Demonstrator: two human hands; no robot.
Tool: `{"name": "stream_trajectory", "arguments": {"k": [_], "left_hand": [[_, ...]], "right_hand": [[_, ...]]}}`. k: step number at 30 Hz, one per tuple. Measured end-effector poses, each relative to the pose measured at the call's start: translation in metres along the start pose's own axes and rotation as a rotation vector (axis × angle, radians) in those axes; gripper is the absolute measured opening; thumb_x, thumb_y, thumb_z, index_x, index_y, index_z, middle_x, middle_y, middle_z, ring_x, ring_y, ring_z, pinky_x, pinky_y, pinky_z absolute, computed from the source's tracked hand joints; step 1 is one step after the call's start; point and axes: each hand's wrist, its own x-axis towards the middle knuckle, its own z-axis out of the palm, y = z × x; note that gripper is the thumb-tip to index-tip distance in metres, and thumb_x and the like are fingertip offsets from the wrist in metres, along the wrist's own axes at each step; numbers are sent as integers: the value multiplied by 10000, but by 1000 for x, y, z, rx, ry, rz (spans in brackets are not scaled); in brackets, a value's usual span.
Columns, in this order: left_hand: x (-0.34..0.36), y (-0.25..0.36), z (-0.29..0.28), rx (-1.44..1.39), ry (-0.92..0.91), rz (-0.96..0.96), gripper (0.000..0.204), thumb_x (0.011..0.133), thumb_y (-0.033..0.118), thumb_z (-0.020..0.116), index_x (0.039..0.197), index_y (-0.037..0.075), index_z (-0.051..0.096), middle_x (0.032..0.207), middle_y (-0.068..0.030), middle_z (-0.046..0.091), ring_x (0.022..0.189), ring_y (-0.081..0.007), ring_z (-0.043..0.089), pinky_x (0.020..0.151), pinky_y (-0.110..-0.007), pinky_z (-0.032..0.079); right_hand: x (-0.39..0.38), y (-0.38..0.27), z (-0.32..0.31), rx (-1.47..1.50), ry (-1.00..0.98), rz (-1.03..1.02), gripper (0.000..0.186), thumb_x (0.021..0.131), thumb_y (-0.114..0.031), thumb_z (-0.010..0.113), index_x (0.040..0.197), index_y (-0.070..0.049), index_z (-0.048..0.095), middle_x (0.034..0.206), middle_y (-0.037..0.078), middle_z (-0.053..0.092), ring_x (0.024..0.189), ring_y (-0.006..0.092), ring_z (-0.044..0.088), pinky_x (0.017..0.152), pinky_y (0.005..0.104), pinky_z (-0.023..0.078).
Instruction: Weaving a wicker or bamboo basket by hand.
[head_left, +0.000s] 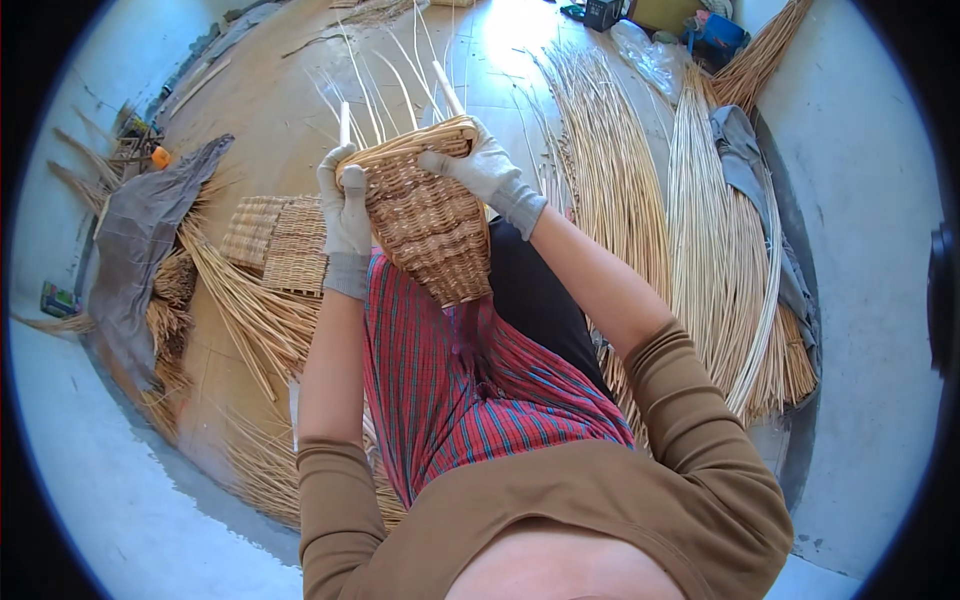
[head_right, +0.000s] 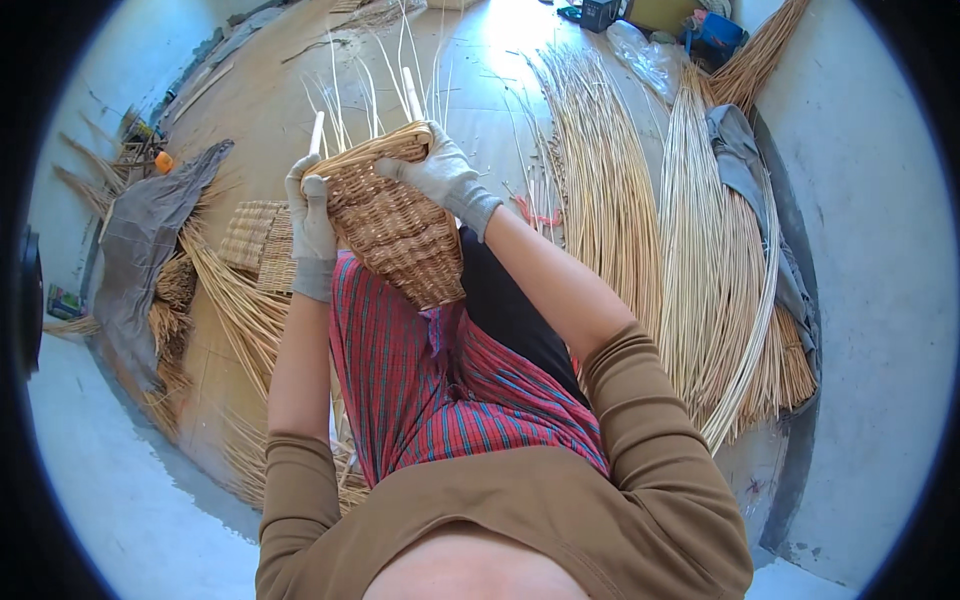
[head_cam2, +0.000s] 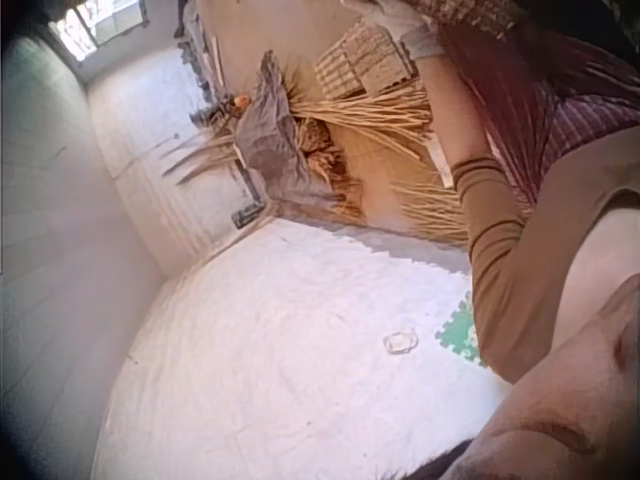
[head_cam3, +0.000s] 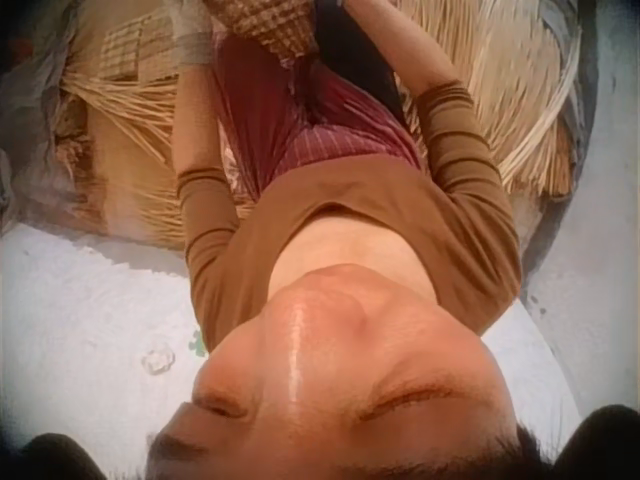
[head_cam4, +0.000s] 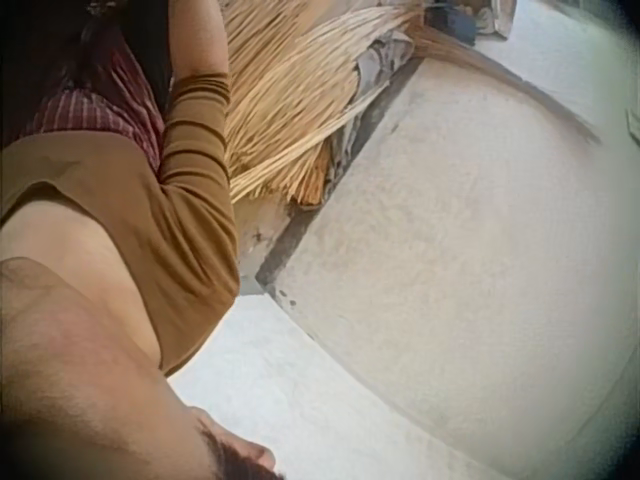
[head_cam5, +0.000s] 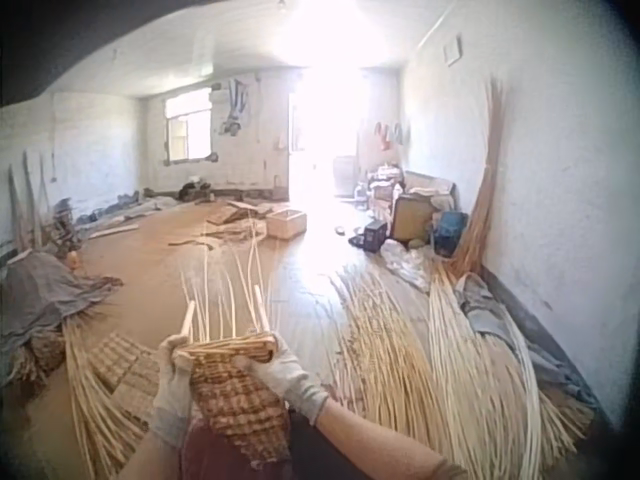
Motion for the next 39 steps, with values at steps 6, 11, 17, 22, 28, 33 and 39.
{"name": "stream_trajectory", "arguments": {"k": [6, 11, 17, 22, 28, 33, 39], "left_hand": [[-7, -2, 7, -152, 93, -16, 414, 1079, 389, 530, 1347, 74, 514, 1202, -41, 556, 1076, -129, 511, 1001, -304, 431], [-4, -7, 4, -202, 140, -48, 391, 1101, 367, 464, 1342, 67, 525, 1135, -53, 580, 1023, -122, 552, 911, -282, 483], [-6, -24, -21, -392, 197, -77, 455, 1128, 345, 369, 1345, -27, 517, 1283, -118, 507, 1093, -197, 598, 945, -338, 538], [-1, -8, -5, -62, 190, -44, 388, 1101, 326, 469, 1367, 46, 513, 1198, -89, 601, 1103, -185, 593, 953, -331, 528], [25, 9, -14, -420, 99, -151, 372, 1083, 331, 509, 1347, 68, 505, 1217, -106, 605, 1154, -215, 594, 983, -412, 535], [26, -1, -107, -555, 322, -298, 433, 1088, 392, 458, 1401, 96, 493, 1371, -117, 586, 1227, -301, 584, 1056, -504, 496], [-38, -7, -165, -186, 522, -554, 654, 1022, 556, 494, 1508, 126, 415, 1497, -46, 501, 1334, -290, 506, 1086, -478, 422]], "right_hand": [[-10, -14, 0, -389, 41, 21, 728, 742, -365, 934, 1241, 3, 552, 1080, 81, 732, 1011, 142, 675, 895, 314, 567], [-19, -34, 12, -649, 93, 132, 837, 717, -479, 918, 1283, 8, 539, 1122, 112, 732, 1035, 183, 691, 938, 337, 554], [-13, -45, 37, -684, 48, 209, 809, 694, -468, 930, 1271, -42, 554, 1077, 111, 732, 989, 188, 703, 892, 347, 559], [25, -2, 11, -169, -146, -3, 792, 663, -479, 947, 1180, -13, 570, 1056, 113, 716, 997, 209, 681, 918, 332, 546], [50, -16, -6, -348, -121, -74, 1058, 679, -608, 876, 1416, 39, 479, 1357, 201, 597, 1258, 293, 581, 1080, 388, 464], [12, 26, -30, -348, 96, -7, 1073, 786, -590, 813, 1537, 14, 342, 1548, 231, 426, 1389, 324, 478, 1150, 404, 394], [-67, 156, -58, 631, 200, 267, 689, 855, -477, 825, 1318, -58, 532, 1313, 79, 613, 1188, 147, 569, 1055, 344, 467]]}}
